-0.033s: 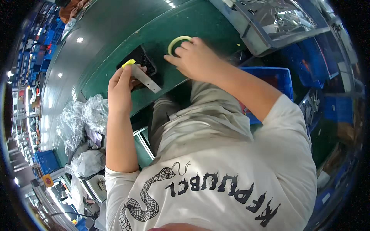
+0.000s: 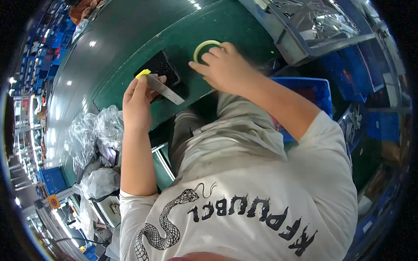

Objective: Applying yellow adhesive tape to small metal components and sorting them into bins.

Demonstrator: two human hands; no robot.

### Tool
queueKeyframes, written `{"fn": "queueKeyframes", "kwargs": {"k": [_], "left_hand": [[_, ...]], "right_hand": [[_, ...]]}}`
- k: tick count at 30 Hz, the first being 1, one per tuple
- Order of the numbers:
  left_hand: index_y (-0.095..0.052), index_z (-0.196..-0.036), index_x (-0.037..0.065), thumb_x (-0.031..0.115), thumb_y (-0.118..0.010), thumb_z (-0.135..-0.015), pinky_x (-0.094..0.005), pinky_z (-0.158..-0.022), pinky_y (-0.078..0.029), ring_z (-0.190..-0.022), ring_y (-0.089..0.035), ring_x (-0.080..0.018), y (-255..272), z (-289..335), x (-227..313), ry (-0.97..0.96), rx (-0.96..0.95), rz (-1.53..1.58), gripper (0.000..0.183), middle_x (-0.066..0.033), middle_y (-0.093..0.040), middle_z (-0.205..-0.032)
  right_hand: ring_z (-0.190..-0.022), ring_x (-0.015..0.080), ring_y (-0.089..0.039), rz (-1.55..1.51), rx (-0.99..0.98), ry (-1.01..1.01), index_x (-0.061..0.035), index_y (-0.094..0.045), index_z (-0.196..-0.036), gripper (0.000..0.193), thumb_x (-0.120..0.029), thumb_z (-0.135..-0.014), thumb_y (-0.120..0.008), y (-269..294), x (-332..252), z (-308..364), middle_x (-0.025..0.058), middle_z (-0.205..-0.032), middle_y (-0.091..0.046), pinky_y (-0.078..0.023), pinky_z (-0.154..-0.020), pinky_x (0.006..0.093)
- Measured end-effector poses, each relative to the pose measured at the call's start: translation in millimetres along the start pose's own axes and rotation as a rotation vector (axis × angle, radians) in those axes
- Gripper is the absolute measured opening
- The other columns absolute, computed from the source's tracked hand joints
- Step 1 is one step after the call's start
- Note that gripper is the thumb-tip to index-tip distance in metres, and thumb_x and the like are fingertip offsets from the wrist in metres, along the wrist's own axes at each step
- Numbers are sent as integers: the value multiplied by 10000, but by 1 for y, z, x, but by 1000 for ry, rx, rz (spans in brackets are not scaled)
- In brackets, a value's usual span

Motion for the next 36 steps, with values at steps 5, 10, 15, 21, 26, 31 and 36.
{"fn": "queueKeyframes", "kwargs": {"k": [5, 10, 15, 21, 26, 31, 36], "left_hand": [[-547, -1018, 22, 287, -420, -1060, -349, -754, -498, -721, -588, -191, 10, 31, 1, 20, -50, 512, 297, -86, -596, -797], [-441, -855, 81, 449, -451, -1038, -256, -421, -361, -467, -398, -129, 5, 45, -6, -37, -192, 494, 411, -45, -448, -600], [-438, -850, 64, 605, -417, -999, -251, -400, -381, -458, -387, -118, -17, 62, -8, -36, -380, 463, 561, -24, -419, -568], [-588, -871, -49, 520, -238, -1058, -318, -583, -500, -610, -620, -206, -24, 70, -11, -156, -375, 199, 694, -142, -669, -720], [-584, -829, -38, 377, -359, -1074, -305, -586, -527, -612, -639, -211, -27, 75, -22, -255, -250, 130, 531, -137, -658, -691], [-586, -790, -29, 311, -476, -1055, -315, -599, -504, -631, -620, -197, -64, 83, -27, -316, -397, 185, 445, -148, -648, -710], [-441, -1380, -14, 126, -770, -797, -410, -1032, -418, -1203, -560, -298, -95, 90, -26, -403, -704, -112, 685, -194, -585, -1301]], "right_hand": [[-1112, 245, -535, -102, 89, -39, -156, -642, -1263, 451, -251, -828, -712, 24, -17, 18, 45, -1122, -593, -337, -1026, 447], [-1051, 239, -565, -221, 85, 26, -141, -653, -1234, 432, -261, -824, -716, 30, -49, 22, 48, -1084, -607, -350, -999, 438], [-1023, 240, -592, -438, 34, 60, -121, -651, -1230, 426, -288, -843, -710, 34, -72, 25, 55, -1091, -618, -383, -965, 431], [-859, 345, -648, -1066, -334, -199, -14, -673, -1043, 312, -305, -937, -631, 24, -80, 33, 161, -934, -654, -505, -746, 420], [-786, 368, -661, -1227, -467, -325, -27, -697, -969, 361, -379, -938, -622, 18, -85, 48, 178, -843, -676, -502, -671, 445], [-703, 388, -643, -1217, -275, -306, -12, -684, -786, 445, -431, -924, -621, 7, -92, 65, 188, -759, -662, -490, -615, 468], [-775, 385, -638, -946, -139, -160, -3, -659, -823, 346, -331, -929, -623, 1, -53, 110, 179, -858, -653, -503, -669, 459]]}}
Point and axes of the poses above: each hand's wrist, its own z-axis away from the middle knuckle, its own y-axis out of the back of the hand, x = y × z, the point moved 7 cm from there along -z, towards the middle knuckle
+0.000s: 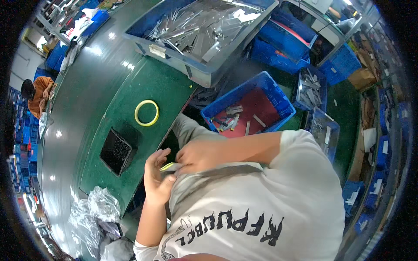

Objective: Applying yellow adhesive tape to small metal components and sorting them into bins.

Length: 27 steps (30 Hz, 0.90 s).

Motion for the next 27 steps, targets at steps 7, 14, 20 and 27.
{"fn": "queueKeyframes", "kwargs": {"k": [7, 14, 20, 27], "left_hand": [[-413, -1412, -11, 39, -696, -802, -384, -1014, -418, -1166, -566, -260, 47, 41, -32, 218, 160, -50, 674, -182, -590, -1279], [-461, -1376, -9, -38, -612, -865, -319, -949, -438, -1064, -576, -188, 57, 32, -25, 182, 148, -141, 534, -118, -612, -1187], [-566, -1248, 5, 64, -721, -816, -415, -906, -494, -1002, -638, -339, 55, 35, -17, 131, 83, -464, 463, -155, -688, -1076], [-611, -1170, 12, 50, -706, -827, -397, -877, -510, -980, -648, -329, 55, 33, -14, 60, 57, -499, 358, -157, -694, -1054]], "right_hand": [[-953, 295, -628, 819, 271, -254, -101, -719, -999, 260, -293, -824, -736, 121, 30, 108, 66, -1000, -677, -497, -834, 434], [-922, 317, -635, 1077, 539, -203, -62, -696, -956, 212, -192, -796, -747, 252, -31, 56, 97, -975, -673, -508, -806, 413], [-1039, 342, -647, 1045, 137, -589, -69, -718, -1074, 289, -140, -801, -659, 305, 45, -5, 143, -1070, -692, -525, -870, 424], [-1056, 313, -643, 1019, -252, -719, -142, -725, -1130, 368, -123, -764, -698, 275, 86, -26, 109, -1073, -667, -540, -833, 434]]}}
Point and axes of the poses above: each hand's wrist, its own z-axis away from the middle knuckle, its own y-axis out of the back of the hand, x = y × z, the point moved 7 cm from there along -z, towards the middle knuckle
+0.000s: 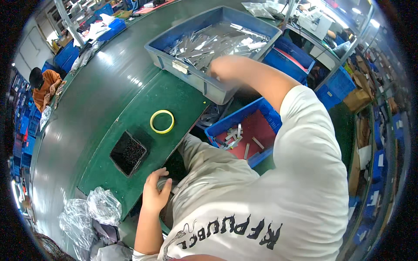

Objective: Applying yellow adhesive tape to small metal components and sorting them into bins.

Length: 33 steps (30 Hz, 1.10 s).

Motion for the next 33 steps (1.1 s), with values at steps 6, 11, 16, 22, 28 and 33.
{"fn": "queueKeyframes", "kwargs": {"k": [6, 11, 16, 22, 28, 33], "left_hand": [[-629, -1128, 12, 43, -696, -828, -407, -880, -509, -980, -649, -339, 3, -1, 4, -38, 2, -12, 309, -158, -697, -1021], [-646, -1089, 3, 41, -698, -826, -397, -855, -520, -949, -662, -334, -4, -4, 6, -35, -27, 26, 271, -161, -700, -1018], [-649, -1095, -24, 48, -681, -867, -357, -821, -531, -919, -680, -262, -5, 3, -3, 43, -49, 157, 241, -159, -709, -1032], [-490, -1347, -54, 297, -517, -1025, -380, -958, -486, -1113, -621, -249, -22, 14, -20, 283, -133, 977, 477, -190, -645, -1215], [-301, -1468, -20, 413, -465, -1033, -420, -1022, -437, -1261, -527, -300, -15, 10, -2, 241, -68, 1306, 635, -205, -508, -1382], [-306, -1433, 8, 283, -598, -946, -396, -1035, -402, -1129, -536, -260, 24, 12, -18, 104, 443, 713, 630, -137, -521, -1247]], "right_hand": [[-964, 313, -645, -24, 118, 139, -98, -719, -1026, 240, -127, -789, -698, 37, -7, 18, 98, -975, -643, -521, -800, 407], [-876, 245, -628, -290, 555, 109, -51, -676, -933, 129, -123, -830, -707, 58, 57, 42, 68, -939, -617, -499, -768, 366], [-839, 190, -605, -490, 1002, 181, -37, -680, -952, 161, -48, -812, -759, 121, -17, 111, 72, -963, -636, -477, -723, 307], [-645, 136, -520, -38, 1203, 990, -151, -684, -840, 218, -52, -670, -778, 67, -217, 177, -50, -936, -610, -379, -536, 297], [-682, 106, -524, -353, 1085, 1270, -134, -692, -928, 199, -99, -749, -771, 2, -292, 179, -54, -994, -616, -374, -557, 244], [-703, 127, -553, -493, 978, 1328, -120, -707, -913, 193, -85, -739, -782, 17, -296, 168, -20, -974, -625, -394, -557, 265]]}}
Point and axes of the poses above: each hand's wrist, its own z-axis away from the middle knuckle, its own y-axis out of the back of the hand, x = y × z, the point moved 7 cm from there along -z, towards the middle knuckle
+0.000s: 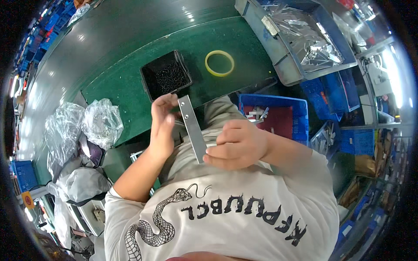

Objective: Applying yellow adhesive tape to small metal components and sorting them into bins.

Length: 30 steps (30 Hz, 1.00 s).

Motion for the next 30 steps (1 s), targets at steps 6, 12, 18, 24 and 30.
{"fn": "queueKeyframes", "kwargs": {"k": [6, 12, 18, 24, 30], "left_hand": [[-625, -1137, 26, 225, -770, -709, -430, -821, -516, -920, -639, -331, -35, 19, 50, -664, -499, -504, 494, -140, -626, -1065], [-564, -1035, 4, 133, -672, -892, -379, -632, -520, -708, -639, -278, -32, 19, 17, -228, -424, -526, 221, -117, -630, -836], [-496, -932, 21, 98, -592, -993, -242, -548, -437, -600, -514, -62, -24, 14, -15, 198, -195, 151, 138, -11, -593, -721], [-568, -902, 43, 18, -687, -912, -197, -532, -348, -626, -469, -2, -11, 13, -22, 357, -98, 177, 122, 57, -598, -748], [-626, -875, 14, -26, -712, -867, -184, -559, -358, -654, -490, -6, -12, 10, -2, 308, -89, 161, 95, 41, -604, -748]], "right_hand": [[-724, 207, -615, -456, 124, -339, -69, -713, -983, 240, -24, -758, -783, -1, 29, 4, 65, -949, -668, -464, -588, 326], [-936, 256, -642, -411, 26, -775, -48, -676, -1047, 362, -98, -722, -827, -23, 104, 26, 109, -1021, -667, -509, -794, 365], [-949, 304, -643, 526, -216, -948, -69, -669, -996, 202, -200, -848, -712, -34, 170, 82, 97, -1012, -679, -412, -978, 444], [-748, 304, -629, 159, -179, -1088, -46, -644, -934, 109, -125, -868, -681, -33, 124, 63, 86, -732, -655, -480, -752, 419], [-575, 262, -567, 8, -75, -734, -31, -618, -915, 258, 0, -717, -780, -24, 46, 27, 66, -694, -627, -431, -539, 357]]}}
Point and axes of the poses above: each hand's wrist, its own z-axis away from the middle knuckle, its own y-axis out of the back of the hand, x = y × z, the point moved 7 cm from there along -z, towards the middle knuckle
